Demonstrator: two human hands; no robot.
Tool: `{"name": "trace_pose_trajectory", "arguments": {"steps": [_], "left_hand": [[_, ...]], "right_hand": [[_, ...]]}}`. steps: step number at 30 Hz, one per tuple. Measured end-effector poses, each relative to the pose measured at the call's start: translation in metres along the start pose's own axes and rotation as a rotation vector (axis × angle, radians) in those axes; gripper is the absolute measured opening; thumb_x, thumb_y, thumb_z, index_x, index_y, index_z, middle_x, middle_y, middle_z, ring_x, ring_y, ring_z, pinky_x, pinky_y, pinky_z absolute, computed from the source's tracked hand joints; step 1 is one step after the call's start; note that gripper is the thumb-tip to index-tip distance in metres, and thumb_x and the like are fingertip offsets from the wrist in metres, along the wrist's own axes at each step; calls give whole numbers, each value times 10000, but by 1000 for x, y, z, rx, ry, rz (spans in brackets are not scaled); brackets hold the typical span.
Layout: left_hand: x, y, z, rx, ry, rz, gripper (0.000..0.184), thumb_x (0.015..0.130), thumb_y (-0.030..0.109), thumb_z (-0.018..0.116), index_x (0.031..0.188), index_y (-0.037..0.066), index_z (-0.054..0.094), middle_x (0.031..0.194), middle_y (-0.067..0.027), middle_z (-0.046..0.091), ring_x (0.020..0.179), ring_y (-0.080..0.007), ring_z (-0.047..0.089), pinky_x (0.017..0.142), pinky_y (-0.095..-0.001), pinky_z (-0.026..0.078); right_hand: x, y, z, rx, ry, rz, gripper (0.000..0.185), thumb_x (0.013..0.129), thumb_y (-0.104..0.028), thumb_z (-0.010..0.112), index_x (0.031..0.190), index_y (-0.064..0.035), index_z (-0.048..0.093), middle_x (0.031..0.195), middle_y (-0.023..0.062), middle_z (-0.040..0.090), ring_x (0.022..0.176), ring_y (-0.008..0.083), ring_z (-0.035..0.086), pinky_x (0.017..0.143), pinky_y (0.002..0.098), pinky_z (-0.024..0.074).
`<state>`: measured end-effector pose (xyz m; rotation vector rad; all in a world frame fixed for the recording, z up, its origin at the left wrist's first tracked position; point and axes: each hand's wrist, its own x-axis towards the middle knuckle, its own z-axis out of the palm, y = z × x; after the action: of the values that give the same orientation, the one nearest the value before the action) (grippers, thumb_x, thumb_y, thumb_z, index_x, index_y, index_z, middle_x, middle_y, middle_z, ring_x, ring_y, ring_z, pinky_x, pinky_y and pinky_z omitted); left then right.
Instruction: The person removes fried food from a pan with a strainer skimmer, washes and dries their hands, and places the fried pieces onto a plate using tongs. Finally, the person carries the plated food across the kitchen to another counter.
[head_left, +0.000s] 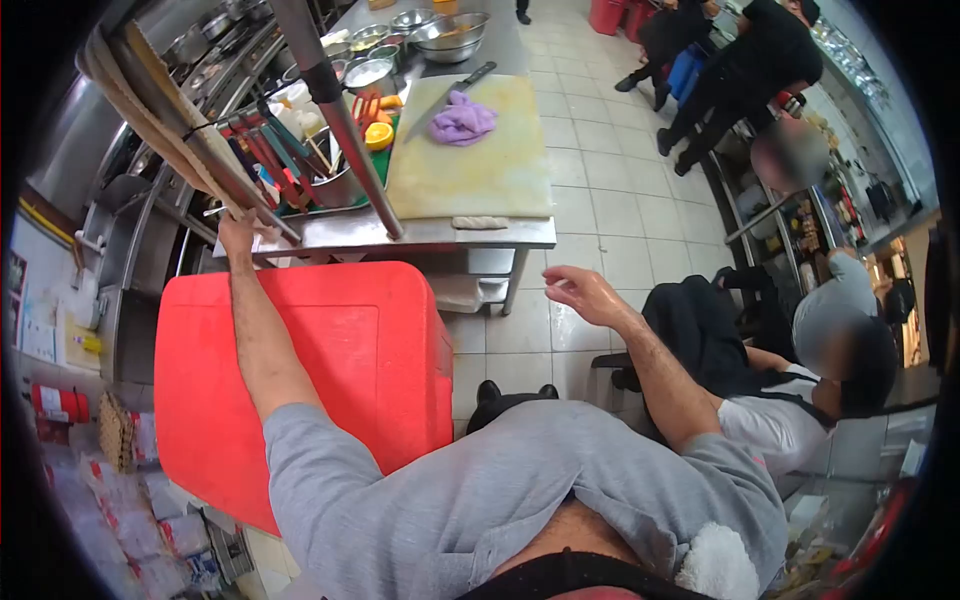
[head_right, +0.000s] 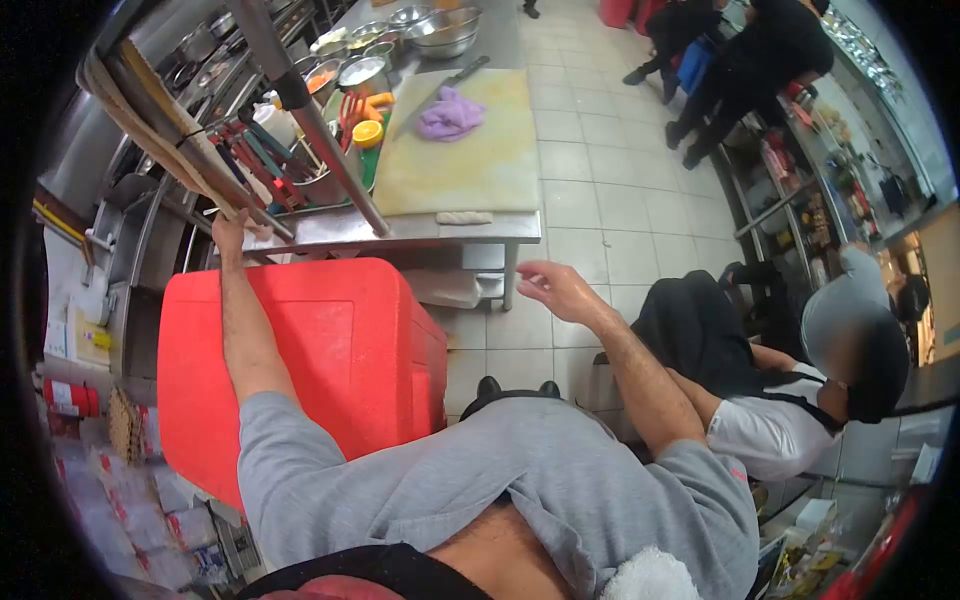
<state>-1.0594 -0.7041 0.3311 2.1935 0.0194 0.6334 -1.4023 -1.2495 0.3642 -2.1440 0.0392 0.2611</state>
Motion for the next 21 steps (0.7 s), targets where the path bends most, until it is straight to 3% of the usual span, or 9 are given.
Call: {"name": "trace_pose_trajectory", "arguments": {"steps": [2,5,9,10,14,15,16,17,21], "left_hand": [[-28,43,-29,211,-23,-35,349,697,177,703,922,-69,600,841,-193,647,745,-234,636,701,-353,469],[-63,93,-68,-300,-302,-134,343,757,178,672,982,-64,582,854,-115,651,776,-246,629,693,-330,469],[-125,182,-109,-488,-255,110,496,799,327,634,1121,-29,506,1025,-99,598,928,-248,584,807,-337,450],[-135,191,-116,-824,-265,82,593,803,417,595,1171,-27,456,1122,-111,535,1005,-240,536,860,-351,426],[-142,226,-79,-1794,-456,327,841,794,678,363,1309,15,304,1316,-122,379,1203,-260,383,1000,-429,316],[-151,253,-58,-1368,84,66,765,840,649,264,1326,60,299,1323,-100,372,1211,-263,369,1015,-419,293],[-152,263,-48,-1250,136,80,730,859,623,244,1329,68,298,1323,-98,371,1206,-260,373,1011,-417,299],[-153,267,-42,-1132,186,92,695,877,597,224,1332,77,297,1323,-96,370,1201,-257,378,1007,-415,306],[-156,256,-40,-1068,326,90,664,906,543,206,1318,32,305,1312,-107,380,1197,-255,380,1013,-399,300]], "right_hand": [[25,-18,8,88,-71,-153,356,851,-251,565,1126,-28,535,1050,136,596,913,232,584,806,330,467],[58,-77,23,103,-144,-542,287,843,-212,588,1059,-23,573,994,93,615,860,169,584,760,297,462],[110,-191,58,236,-52,-1065,141,812,-120,586,903,-16,613,833,83,612,771,175,582,707,293,461],[127,-220,74,364,58,-1195,121,804,-111,592,875,-14,609,791,82,597,763,172,578,698,288,462],[168,-305,143,715,242,-1192,172,793,-155,604,931,-53,591,915,94,572,887,204,549,786,328,440],[187,-308,171,472,376,-1268,209,819,-190,565,994,-78,582,986,114,561,968,236,519,847,356,406],[205,-311,198,243,530,-1332,250,846,-226,525,1058,-103,572,1056,134,551,1049,268,490,908,385,371],[182,-307,194,373,312,-1129,429,861,-344,413,1170,-58,492,1216,133,487,1157,298,430,957,378,348],[176,-293,210,404,14,-894,423,862,-363,456,1149,-60,523,1167,145,521,1118,297,463,928,378,361]]}}
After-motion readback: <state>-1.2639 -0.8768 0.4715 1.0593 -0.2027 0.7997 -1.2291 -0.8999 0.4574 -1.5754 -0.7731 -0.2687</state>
